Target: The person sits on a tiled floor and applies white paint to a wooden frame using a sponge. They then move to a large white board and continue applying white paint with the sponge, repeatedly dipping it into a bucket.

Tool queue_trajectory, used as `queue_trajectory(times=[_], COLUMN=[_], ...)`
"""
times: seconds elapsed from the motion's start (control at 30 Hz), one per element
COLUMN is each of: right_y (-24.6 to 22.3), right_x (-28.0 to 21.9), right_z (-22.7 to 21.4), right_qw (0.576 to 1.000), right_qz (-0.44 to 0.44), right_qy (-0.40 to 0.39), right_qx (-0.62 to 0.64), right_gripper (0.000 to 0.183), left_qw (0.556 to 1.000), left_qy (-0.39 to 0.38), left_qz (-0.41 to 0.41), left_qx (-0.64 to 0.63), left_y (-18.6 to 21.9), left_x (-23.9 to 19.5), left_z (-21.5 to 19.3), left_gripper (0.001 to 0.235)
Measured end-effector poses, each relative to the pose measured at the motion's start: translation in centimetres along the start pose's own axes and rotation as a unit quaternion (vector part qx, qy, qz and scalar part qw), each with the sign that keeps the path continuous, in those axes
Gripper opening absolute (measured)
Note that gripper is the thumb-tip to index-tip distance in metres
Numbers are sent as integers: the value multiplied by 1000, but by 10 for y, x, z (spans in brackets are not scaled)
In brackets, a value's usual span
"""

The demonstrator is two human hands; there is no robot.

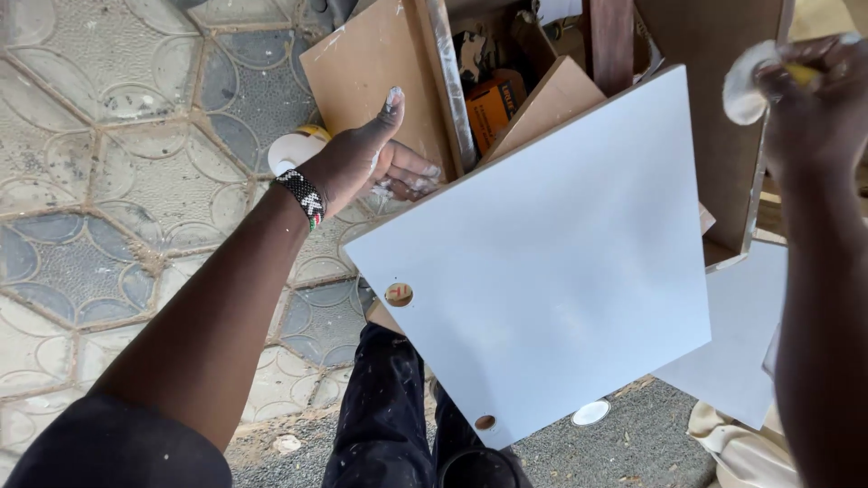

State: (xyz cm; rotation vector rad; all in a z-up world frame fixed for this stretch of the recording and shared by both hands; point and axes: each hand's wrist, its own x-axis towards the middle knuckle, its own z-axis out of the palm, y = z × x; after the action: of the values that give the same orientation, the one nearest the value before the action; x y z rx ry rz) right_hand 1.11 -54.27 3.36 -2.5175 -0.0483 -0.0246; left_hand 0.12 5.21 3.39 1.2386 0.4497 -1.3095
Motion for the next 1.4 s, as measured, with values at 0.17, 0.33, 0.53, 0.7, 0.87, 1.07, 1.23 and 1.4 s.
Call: queue_trajectory(times=[0.17, 0.33, 0.53, 0.7, 0.87, 1.07, 1.23, 1.4], right_y=[-142, -373, -441, -334, -234, -119, -33, 52], right_x=[-101, -224, -240, -278, -349, -503, -598, -632], right_z=[114, 288, 249, 157, 53, -36, -46, 40], right_qw=[989, 998, 977, 990, 986, 935, 899, 823], right_qz=[147, 14, -82, -52, 138, 238, 395, 537], right_qy=[24, -47, -86, -64, 20, 176, 104, -183], right_qx=[-21, 46, 175, 116, 89, 195, 155, 34], right_gripper=[5, 10, 8, 31, 36, 19, 24, 65], left_qw=[999, 998, 988, 958, 947, 970, 981, 999], left_qy=[31, 32, 100, 163, 229, -73, -182, -33], left_qz=[31, -9, 41, 217, 225, 229, 71, -28], left_qx=[31, 48, 107, 90, 7, -24, -11, -11], left_y=[-39, -23, -31, -92, -116, -243, -365, -488], left_x=[0, -18, -48, -57, -105, -104, -57, 41], left_z=[-30, -21, -26, -19, 139, 390, 554, 584], left_gripper=[139, 138, 131, 99, 72, 63, 58, 58])
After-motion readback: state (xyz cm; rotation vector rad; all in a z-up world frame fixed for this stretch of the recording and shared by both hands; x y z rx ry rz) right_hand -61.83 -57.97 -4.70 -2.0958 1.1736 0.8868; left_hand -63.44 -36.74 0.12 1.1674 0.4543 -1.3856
